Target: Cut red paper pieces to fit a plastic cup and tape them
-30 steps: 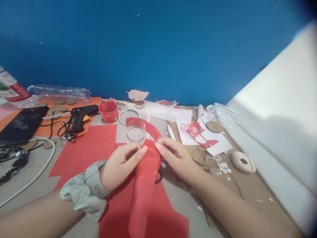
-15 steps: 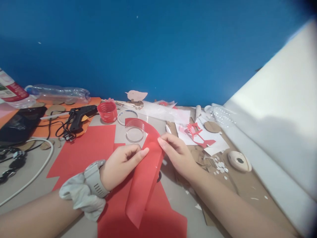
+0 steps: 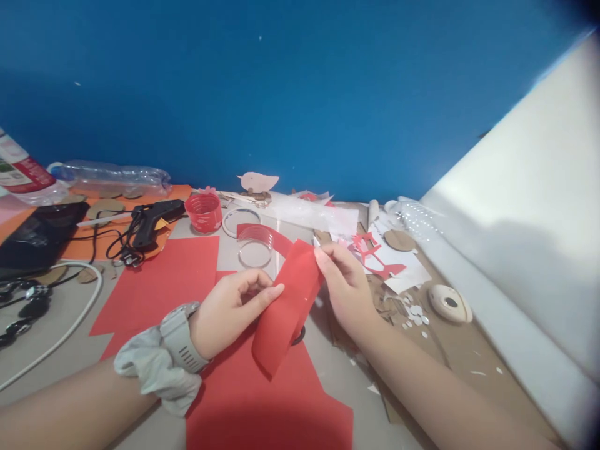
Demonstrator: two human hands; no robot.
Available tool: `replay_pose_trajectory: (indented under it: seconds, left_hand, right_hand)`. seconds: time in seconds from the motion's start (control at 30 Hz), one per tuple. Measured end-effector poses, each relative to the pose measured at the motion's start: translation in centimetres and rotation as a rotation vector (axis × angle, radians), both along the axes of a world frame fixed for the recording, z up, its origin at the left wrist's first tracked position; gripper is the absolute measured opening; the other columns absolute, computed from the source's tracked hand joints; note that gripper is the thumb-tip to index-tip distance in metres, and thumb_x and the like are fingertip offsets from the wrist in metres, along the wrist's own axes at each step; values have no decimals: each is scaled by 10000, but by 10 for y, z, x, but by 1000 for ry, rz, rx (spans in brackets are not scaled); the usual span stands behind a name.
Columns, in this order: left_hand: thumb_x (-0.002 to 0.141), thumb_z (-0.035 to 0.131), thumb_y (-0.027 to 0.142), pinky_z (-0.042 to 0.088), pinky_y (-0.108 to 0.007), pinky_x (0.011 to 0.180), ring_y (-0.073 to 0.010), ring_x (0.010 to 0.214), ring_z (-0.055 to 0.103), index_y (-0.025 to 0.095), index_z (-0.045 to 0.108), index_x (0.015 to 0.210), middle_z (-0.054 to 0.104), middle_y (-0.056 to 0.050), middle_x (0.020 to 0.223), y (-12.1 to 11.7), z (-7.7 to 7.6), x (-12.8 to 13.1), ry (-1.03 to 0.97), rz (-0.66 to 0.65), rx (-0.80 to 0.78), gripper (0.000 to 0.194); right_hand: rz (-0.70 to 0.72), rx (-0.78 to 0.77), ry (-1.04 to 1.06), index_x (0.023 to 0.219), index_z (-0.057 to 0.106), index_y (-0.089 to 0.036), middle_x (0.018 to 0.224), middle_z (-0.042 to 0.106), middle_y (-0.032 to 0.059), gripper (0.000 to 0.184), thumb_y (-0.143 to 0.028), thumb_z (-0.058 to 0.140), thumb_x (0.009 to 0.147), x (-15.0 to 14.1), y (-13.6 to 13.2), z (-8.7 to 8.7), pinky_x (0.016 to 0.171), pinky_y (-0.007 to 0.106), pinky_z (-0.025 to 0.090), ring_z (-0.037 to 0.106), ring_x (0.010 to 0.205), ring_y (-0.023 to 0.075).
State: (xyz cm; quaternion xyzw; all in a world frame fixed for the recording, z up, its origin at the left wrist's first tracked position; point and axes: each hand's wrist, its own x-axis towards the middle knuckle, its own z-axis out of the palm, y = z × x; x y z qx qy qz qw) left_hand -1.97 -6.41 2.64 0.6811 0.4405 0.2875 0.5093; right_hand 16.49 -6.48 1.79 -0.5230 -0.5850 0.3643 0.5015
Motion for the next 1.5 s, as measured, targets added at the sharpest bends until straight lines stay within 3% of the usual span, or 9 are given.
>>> replay_pose_trajectory:
  seconds: [0.17,0.5,0.7,0.93,1.5]
  left_hand:
    - [849,513,346,467,-238,680,-132,743,577,183,551,836,620,0,808,0,-1,0,-29,0,-26,169]
    - [873,455,405,407,-226,588,-109,620,501,189,483,727,525,38,662,0,-3,-1,108,17,87,262]
    - [876,442,426,404,-224,550,-114,619,544,197,503,797,582,31,700,-1,-10,-1,86,20,59,250]
    - [856,497,402,444,-210,618,-108,659,564,186,541,767,608,25,719,-2,-5,-2,77,10,133,238]
    - [863,457,451,400,-208,525,-104,558,535,192,486,748,579,27,637,-2,-9,-3,36,0,-4,285]
  right_hand:
    - [-53,35,40,686,481,-212,657,456,-39,243,-300,428,906,-1,1,1,573,238,366,425,599,110]
    - [-92,77,82,694,505,-213,661,478,-41,238,-282,432,909,-3,-1,1,581,236,371,437,608,107]
    - [-151,132,78,663,522,-211,629,485,-44,249,-284,462,894,-3,0,-1,569,234,369,447,595,107]
    - [-252,163,130,690,498,-219,647,462,-54,232,-313,462,898,-3,2,-2,592,211,375,442,613,92]
    - [-259,140,190,672,505,-215,642,453,-48,242,-329,482,884,-3,3,-1,599,223,383,444,616,99]
